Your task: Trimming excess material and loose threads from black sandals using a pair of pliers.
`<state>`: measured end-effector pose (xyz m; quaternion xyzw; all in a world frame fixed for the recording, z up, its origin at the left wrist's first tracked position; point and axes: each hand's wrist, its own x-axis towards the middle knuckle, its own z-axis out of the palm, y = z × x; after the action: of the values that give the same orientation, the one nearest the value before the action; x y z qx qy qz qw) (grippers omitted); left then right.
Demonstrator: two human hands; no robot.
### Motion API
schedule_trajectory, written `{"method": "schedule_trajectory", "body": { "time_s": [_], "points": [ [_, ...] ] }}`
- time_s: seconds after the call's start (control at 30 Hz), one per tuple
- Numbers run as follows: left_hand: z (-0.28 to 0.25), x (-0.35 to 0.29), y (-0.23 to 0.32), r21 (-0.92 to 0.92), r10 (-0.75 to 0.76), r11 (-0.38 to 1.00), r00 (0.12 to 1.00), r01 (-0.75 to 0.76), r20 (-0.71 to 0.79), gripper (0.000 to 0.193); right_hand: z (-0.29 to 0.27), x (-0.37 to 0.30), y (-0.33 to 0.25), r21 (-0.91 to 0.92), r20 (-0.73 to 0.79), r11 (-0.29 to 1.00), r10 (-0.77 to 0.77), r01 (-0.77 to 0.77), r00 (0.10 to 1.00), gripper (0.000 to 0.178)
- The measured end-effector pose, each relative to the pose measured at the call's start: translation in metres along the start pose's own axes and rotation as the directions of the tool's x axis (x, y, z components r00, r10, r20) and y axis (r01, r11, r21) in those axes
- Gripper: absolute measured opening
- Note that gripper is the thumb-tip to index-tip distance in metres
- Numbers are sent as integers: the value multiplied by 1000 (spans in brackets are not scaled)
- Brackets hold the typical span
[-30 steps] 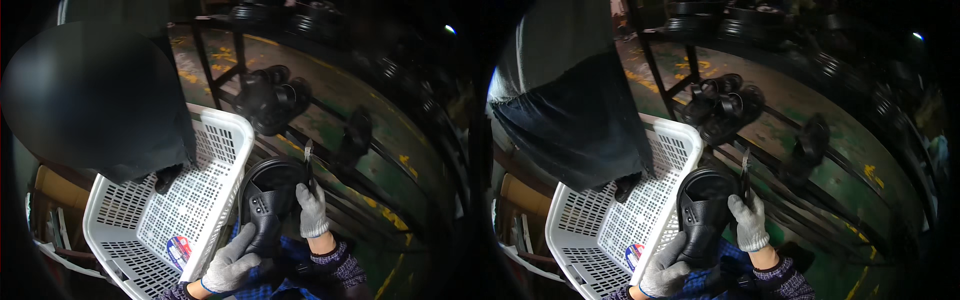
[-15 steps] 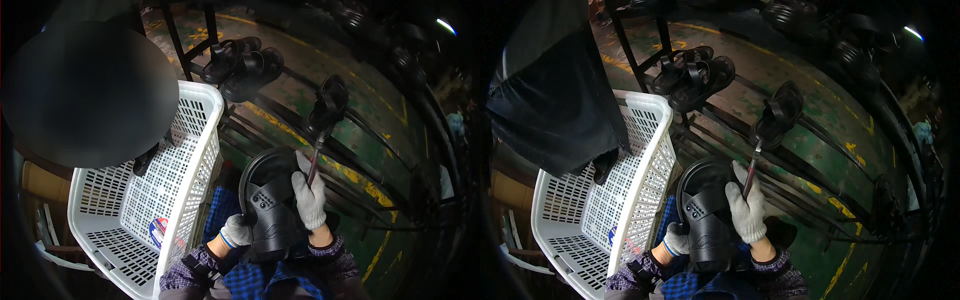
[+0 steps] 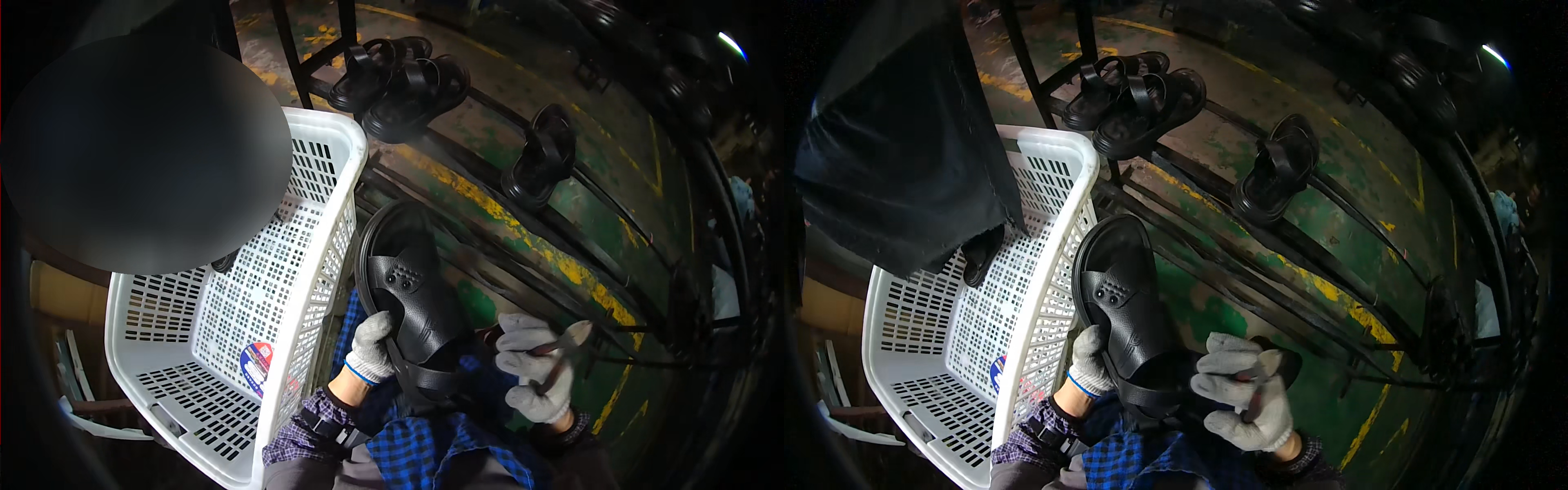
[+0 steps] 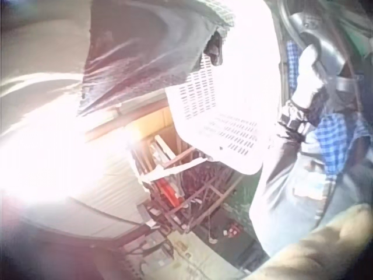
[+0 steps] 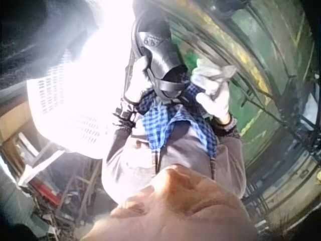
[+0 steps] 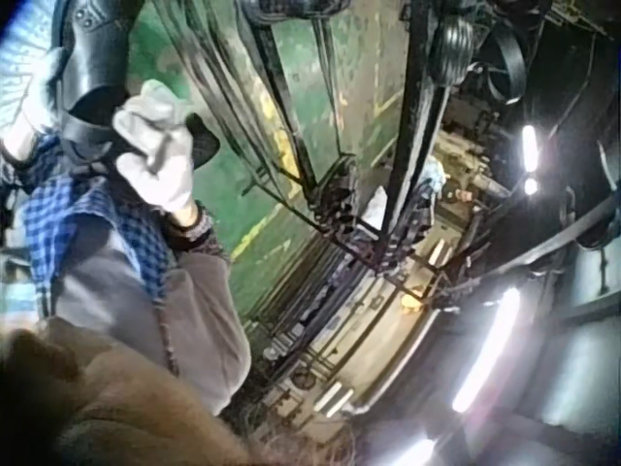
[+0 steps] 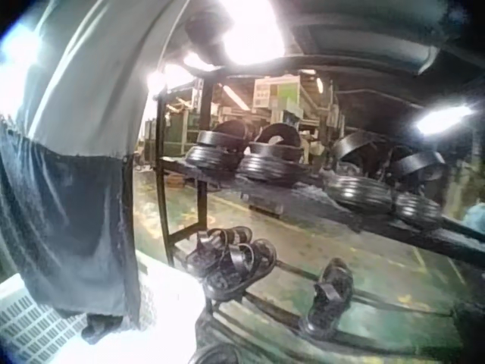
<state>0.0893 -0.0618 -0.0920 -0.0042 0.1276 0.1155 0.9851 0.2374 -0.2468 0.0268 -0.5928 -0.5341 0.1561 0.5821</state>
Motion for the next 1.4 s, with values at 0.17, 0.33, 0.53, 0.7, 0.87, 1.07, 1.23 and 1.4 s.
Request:
{"method": "schedule_trajectory", "body": {
  "time_s": [0.17,0.33,0.53,0.7,0.87,1.07,1.23,1.4],
  "points": [
    [-22,-9,8,34,-152,988,985,150,83,73,-5,39,-16,180,-16,983,44,-41,999,41],
    [-22,-22,10,316,-119,944,992,100,39,67,13,69,-17,344,175,938,-114,48,978,42],
    [27,-16,17,449,76,892,997,-60,-18,61,43,71,0,-98,340,983,180,-156,923,42],
    [41,-4,34,814,178,581,976,1,-128,22,47,70,-5,-23,208,992,127,-125,970,27],
    [46,-6,31,829,283,557,950,-54,-128,22,49,80,-23,-788,196,615,278,-17,940,26],
    [42,-5,28,896,321,443,931,18,-177,27,61,77,-9,-917,253,361,195,170,948,25],
    [52,-8,25,912,355,404,907,70,-227,26,66,75,-4,-950,235,252,190,184,953,24],
    [62,-8,24,930,371,347,892,124,-257,28,76,70,-3,-973,156,214,306,92,939,21]
  ]
}}
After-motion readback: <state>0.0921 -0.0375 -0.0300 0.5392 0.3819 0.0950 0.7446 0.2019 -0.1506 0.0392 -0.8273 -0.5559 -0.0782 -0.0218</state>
